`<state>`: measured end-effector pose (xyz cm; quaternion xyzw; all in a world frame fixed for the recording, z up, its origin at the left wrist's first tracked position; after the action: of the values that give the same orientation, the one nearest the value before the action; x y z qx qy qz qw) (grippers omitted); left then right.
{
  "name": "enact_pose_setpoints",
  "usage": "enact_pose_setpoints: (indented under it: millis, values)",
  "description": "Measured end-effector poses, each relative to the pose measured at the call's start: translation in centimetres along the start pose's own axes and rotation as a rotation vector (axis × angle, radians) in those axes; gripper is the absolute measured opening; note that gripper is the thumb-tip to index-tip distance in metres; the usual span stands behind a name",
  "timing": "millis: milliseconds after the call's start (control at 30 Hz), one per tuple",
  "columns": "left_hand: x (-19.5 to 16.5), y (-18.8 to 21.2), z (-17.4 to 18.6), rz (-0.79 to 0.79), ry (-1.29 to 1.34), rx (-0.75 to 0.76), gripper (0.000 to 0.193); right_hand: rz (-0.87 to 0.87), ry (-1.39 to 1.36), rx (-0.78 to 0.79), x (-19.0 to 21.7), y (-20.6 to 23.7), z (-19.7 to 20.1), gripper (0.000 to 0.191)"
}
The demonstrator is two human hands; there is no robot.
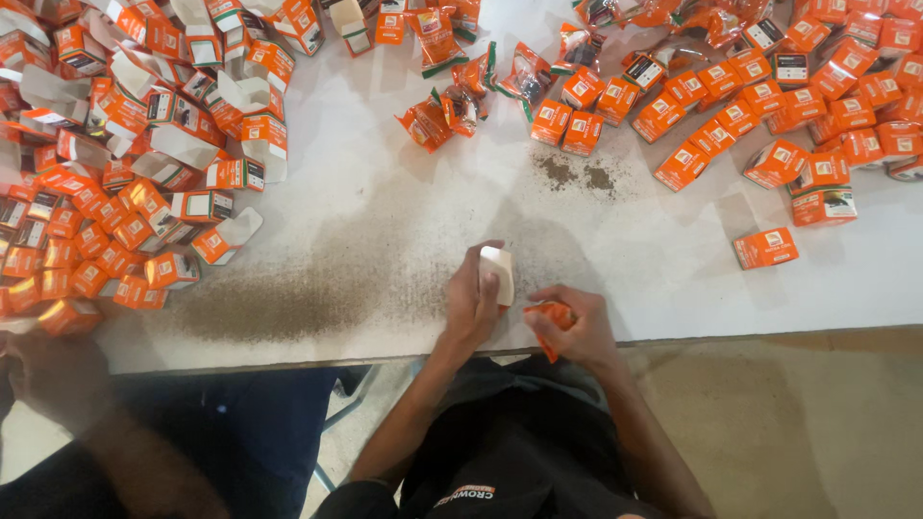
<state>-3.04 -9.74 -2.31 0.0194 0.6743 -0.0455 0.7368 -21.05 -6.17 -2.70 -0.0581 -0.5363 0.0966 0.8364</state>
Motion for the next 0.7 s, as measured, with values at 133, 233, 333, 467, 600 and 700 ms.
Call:
enact_pose_setpoints:
  millis: [133, 233, 333, 467, 600, 700]
  values:
    - [-2.1, 1.2, -2.4, -0.222, -0.017, 0.242, 0.070, -0.158, 0.075, -0.016, -0.4, 0.3, -1.0, 0.029]
    - [-1.8, 1.5, -2.5, -0.195, -0.097, 0.366, 0.090, -0.344, -0.104, 0.012, -2.5, 0.5, -1.8, 0.027]
    - [-1.1, 1.2, -2.0, -0.166, -0.346, 0.354, 0.085, -0.394, -0.321, -0.093, -3.3, 0.5, -0.3, 0.036]
    - [-0.4, 1.0, -1.4, -0.218, -0.533, 0.259, 0.081, -0.269, -0.745, -0.083, -0.8, 0.4, 1.0, 0.067]
    - [-0.2, 1.3, -1.5, -0.386, -0.454, 0.123, 0.070, -0.086, -0.367, -0.015, 3.8, 0.9, 1.1, 0.052]
    - [1.2, 1.2, -1.5, -0.406, -0.472, 0.082, 0.061, 0.137, 0.084, -0.072, 7.7, 0.9, 1.2, 0.043]
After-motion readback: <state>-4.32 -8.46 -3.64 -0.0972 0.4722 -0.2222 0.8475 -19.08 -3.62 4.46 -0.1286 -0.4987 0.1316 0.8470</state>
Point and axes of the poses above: each hand's wrist, its own y-axis away from the middle knuckle, its own z-axis out of the back of the hand, x = y × z, the point moved 10 cm from there along -y, towards the middle knuckle, and after that the axes turned 5 degrees about y, right-handed, at the moved point
